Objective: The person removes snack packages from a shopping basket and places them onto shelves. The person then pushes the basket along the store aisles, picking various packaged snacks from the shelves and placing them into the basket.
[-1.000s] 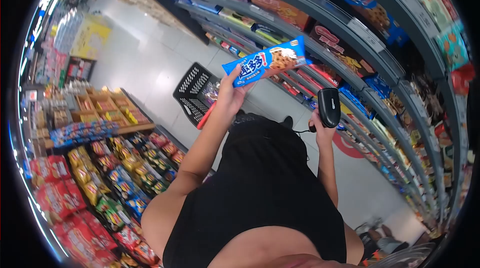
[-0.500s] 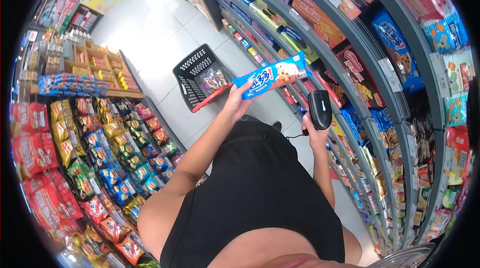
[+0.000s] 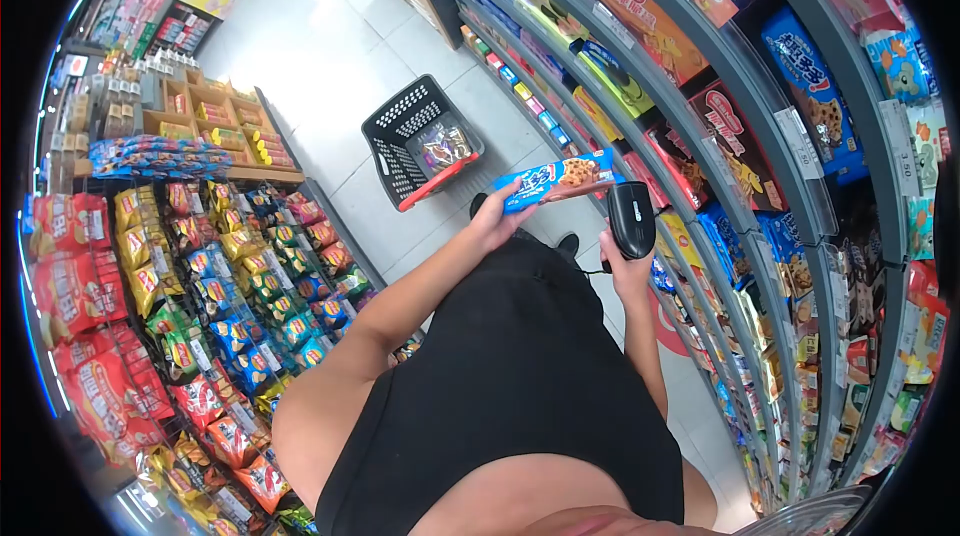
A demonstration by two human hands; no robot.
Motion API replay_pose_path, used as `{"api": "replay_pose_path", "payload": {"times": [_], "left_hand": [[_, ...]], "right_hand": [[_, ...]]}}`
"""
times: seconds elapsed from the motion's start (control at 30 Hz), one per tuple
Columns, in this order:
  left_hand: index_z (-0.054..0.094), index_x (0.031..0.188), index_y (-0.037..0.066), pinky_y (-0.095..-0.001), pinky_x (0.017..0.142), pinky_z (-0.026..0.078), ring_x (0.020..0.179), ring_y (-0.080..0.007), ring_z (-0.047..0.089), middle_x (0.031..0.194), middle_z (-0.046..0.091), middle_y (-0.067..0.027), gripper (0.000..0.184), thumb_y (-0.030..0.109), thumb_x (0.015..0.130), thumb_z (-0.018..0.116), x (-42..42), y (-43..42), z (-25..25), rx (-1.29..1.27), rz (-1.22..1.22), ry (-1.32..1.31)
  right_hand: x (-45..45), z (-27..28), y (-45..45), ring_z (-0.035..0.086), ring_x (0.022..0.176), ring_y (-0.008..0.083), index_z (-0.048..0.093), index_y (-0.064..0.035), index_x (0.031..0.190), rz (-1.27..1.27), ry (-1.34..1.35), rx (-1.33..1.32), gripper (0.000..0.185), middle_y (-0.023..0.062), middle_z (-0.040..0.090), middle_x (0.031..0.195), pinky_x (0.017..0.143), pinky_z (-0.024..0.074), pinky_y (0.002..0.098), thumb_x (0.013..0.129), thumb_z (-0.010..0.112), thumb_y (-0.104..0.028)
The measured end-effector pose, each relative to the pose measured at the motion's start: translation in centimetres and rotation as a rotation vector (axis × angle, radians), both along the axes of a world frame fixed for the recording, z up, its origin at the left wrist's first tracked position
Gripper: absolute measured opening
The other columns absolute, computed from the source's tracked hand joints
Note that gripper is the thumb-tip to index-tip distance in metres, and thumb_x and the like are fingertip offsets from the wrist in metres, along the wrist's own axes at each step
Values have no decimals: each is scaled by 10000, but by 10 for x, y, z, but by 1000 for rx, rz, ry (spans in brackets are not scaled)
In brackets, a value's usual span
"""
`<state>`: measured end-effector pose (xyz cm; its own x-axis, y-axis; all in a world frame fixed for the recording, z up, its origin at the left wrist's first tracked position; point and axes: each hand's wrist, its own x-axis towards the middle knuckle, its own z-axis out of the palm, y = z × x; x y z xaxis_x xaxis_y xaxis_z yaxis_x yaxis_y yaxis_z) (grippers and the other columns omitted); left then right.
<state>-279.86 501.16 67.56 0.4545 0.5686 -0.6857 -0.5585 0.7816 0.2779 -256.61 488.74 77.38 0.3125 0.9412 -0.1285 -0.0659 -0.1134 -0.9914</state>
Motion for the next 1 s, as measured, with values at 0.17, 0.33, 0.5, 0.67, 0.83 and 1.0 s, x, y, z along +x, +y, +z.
{"api": "replay_pose_path", "payload": {"times": [0.17, 0.33, 0.5, 0.67, 0.83, 1.0], "left_hand": [[619, 1201, 103, -330, 800, 637, 877, -184, 744, 1055, 750, -78, 345, 403, 1030, 615, 15, -4, -5, 17, -139, 63], [623, 1179, 99, -334, 771, 637, 820, -174, 739, 1002, 747, -69, 354, 411, 1011, 634, 13, -9, -30, -29, -97, 233], [624, 1203, 78, -328, 763, 629, 824, -169, 736, 1003, 744, -74, 388, 390, 976, 672, -1, -17, -39, -76, 20, 255], [599, 1233, 64, -325, 739, 629, 803, -168, 726, 1044, 734, -93, 464, 426, 959, 691, -26, -27, -40, -16, 197, 251], [565, 1276, 49, -334, 662, 634, 793, -215, 728, 987, 708, -102, 489, 330, 924, 755, -61, -19, -31, 32, 348, 416], [563, 1278, 77, -344, 659, 625, 819, -194, 714, 1002, 698, -90, 457, 268, 904, 744, -129, 22, -53, 64, 329, 484]], "right_hand": [[8, -11, -12, 581, 615, 84, 613, 64, 1209, -59, 21, 5, 299, 29, 620, 840, 561, 466, 238, 925, 697, 19], [4, 9, -18, 576, 611, 54, 671, 7, 1085, -140, 134, -12, 207, -3, 652, 790, 550, 445, 226, 906, 760, -49], [13, 0, -22, 573, 613, 52, 663, 11, 1094, -65, 140, -22, 213, 6, 658, 800, 553, 444, 223, 912, 755, -50], [22, -6, -8, 567, 589, 52, 664, -11, 1030, 34, 63, -85, 169, -8, 639, 764, 529, 437, 228, 911, 766, -73], [13, -11, 24, 555, 580, 55, 619, -40, 850, 134, -61, -102, 189, -21, 595, 696, 518, 416, 240, 900, 788, -107], [-31, -1, 75, 544, 574, 58, 609, -41, 825, 159, -109, -113, 199, -28, 578, 674, 521, 407, 246, 900, 785, -95]]}}
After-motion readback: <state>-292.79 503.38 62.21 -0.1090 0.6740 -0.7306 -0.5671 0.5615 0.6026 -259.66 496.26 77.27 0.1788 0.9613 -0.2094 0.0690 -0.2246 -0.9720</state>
